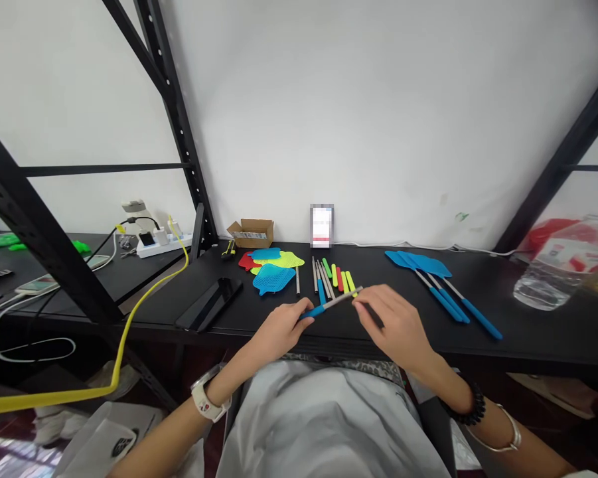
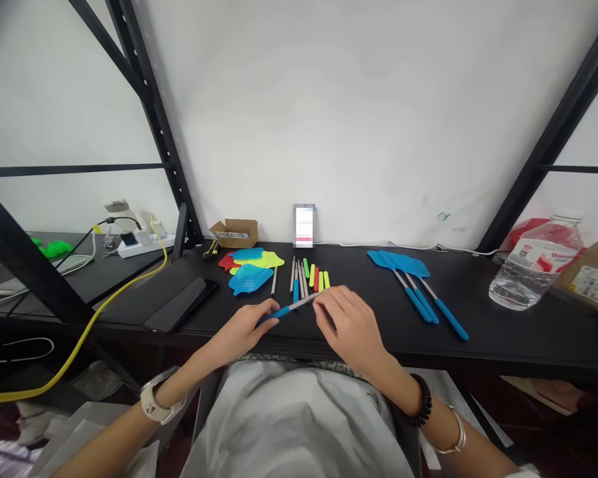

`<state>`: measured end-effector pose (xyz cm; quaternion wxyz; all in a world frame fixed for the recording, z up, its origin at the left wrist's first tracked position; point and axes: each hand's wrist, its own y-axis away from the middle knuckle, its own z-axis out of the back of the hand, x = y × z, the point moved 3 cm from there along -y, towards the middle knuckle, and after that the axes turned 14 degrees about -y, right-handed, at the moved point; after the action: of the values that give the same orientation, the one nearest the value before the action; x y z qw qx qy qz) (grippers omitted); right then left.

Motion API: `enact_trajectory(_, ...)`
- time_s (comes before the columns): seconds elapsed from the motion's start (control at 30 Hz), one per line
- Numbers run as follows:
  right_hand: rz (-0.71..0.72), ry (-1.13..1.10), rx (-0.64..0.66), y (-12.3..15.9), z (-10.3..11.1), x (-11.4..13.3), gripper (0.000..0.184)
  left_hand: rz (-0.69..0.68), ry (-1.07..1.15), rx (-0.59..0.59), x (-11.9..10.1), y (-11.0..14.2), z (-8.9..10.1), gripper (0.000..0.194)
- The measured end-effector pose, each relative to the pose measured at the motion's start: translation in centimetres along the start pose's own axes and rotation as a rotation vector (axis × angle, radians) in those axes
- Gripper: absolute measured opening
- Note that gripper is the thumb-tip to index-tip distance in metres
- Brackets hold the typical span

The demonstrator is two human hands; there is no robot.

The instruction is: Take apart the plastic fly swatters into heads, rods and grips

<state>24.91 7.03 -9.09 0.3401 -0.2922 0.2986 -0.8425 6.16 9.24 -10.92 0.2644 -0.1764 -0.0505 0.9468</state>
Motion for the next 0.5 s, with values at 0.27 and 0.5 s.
enact_trajectory(0.27, 0.076, 0.019, 0.395, 0.9, -3.7, -0.7, 0.021, -0.078, -0.502, -0.066, -2.2, 0.7, -0.7, 0.033)
enact_trajectory(0.5, -0.238, -0.444, 0.402, 0.9, -4.0, -2.0, 0.028, 0.066, 0.402, -0.103, -0.2, 0.1, 1.0, 0.032)
